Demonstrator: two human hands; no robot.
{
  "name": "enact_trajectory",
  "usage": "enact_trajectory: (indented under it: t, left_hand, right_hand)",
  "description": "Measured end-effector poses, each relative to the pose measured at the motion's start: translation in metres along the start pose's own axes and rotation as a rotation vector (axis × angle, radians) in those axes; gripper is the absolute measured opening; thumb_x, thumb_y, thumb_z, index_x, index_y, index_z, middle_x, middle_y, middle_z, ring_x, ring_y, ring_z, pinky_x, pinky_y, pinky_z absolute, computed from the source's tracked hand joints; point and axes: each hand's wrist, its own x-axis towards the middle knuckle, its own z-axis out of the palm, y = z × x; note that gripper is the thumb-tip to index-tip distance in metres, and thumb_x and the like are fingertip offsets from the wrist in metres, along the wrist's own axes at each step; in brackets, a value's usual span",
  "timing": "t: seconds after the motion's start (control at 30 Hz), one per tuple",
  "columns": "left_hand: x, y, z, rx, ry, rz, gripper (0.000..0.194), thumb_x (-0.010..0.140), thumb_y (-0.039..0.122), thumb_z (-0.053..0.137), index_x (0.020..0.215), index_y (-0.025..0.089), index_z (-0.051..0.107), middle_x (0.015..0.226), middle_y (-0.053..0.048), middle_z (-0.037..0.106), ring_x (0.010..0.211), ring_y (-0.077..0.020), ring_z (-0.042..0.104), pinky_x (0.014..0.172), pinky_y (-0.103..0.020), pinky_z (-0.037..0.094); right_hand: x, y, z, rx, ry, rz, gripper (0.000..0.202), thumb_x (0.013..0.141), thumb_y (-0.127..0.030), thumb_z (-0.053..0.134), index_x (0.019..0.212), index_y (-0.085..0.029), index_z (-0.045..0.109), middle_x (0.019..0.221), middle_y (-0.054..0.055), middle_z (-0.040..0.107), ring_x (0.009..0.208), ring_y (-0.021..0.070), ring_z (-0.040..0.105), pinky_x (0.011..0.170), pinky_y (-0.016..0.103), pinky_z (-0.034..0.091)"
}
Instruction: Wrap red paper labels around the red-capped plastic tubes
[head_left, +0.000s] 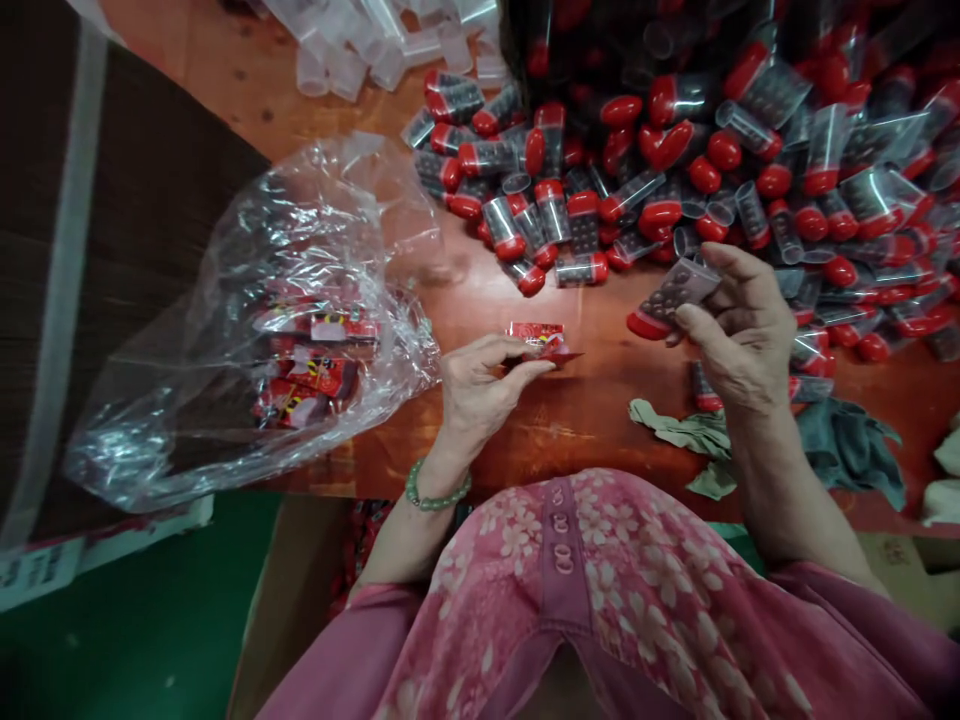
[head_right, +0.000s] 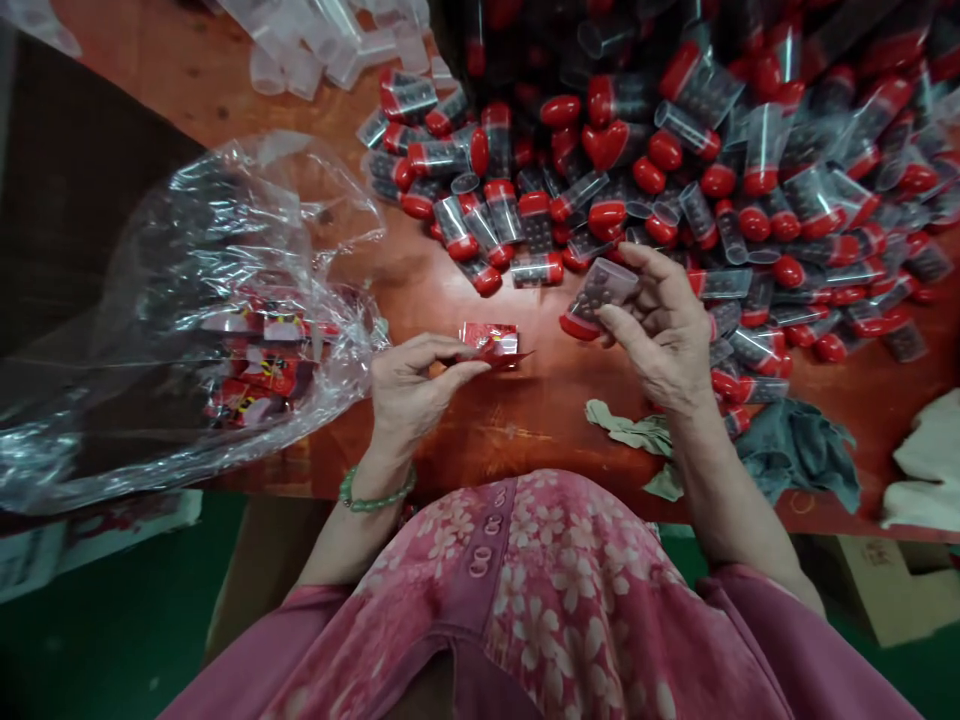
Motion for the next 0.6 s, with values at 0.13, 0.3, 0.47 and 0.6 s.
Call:
enact_trajectory:
  t: [0.13, 0.3, 0.47, 0.6]
  left_hand:
    - [-0.001, -0.01, 0.002, 0.347, 0.121, 0.332, 0.005, 0.084, 0.021, 0.075, 0.082, 0.017, 0.073, 0.075, -0.004, 0.076, 0.067, -0.0131, 0.066, 0.064, -0.026, 0.051]
    - [-0.018, -0.023, 0.011, 0.625, 0.11, 0.589, 0.009, 0.086, 0.011, 0.067, 0.083, 0.017, 0.071, 0.076, -0.006, 0.076, 0.066, -0.015, 0.063, 0.063, -0.029, 0.044]
    - [-0.024, -0.026, 0.005, 0.61, 0.081, 0.531, 0.011, 0.09, 0.017, 0.064, 0.083, 0.019, 0.072, 0.077, -0.005, 0.075, 0.067, -0.0137, 0.063, 0.063, -0.028, 0.046]
    - [-0.003, -0.02, -0.009, 0.591, 0.223, 0.421, 0.009, 0.089, 0.023, 0.067, 0.083, 0.02, 0.074, 0.077, -0.004, 0.073, 0.069, -0.0143, 0.063, 0.066, -0.03, 0.048]
  right_hand:
    - [-0.004, 0.002, 0.024, 0.2, 0.018, 0.018, 0.047, 0.091, -0.047, 0.065, 0.134, -0.034, 0.053, 0.109, 0.004, 0.072, 0.086, 0.0205, 0.072, 0.061, 0.033, 0.062]
    - [0.004, 0.009, 0.049, 0.254, 0.018, 0.028, 0.047, 0.089, -0.051, 0.066, 0.131, -0.033, 0.053, 0.11, 0.002, 0.07, 0.083, 0.0162, 0.071, 0.063, 0.029, 0.063]
    - [-0.001, 0.018, 0.065, 0.309, -0.028, 0.099, 0.049, 0.089, -0.045, 0.068, 0.135, -0.035, 0.054, 0.107, 0.0, 0.068, 0.068, 0.0107, 0.068, 0.063, 0.027, 0.062]
    - [0.0, 0.027, 0.063, 0.334, 0.031, 0.133, 0.046, 0.092, -0.044, 0.065, 0.136, -0.036, 0.054, 0.104, 0.0, 0.068, 0.064, 0.0109, 0.068, 0.064, 0.03, 0.062]
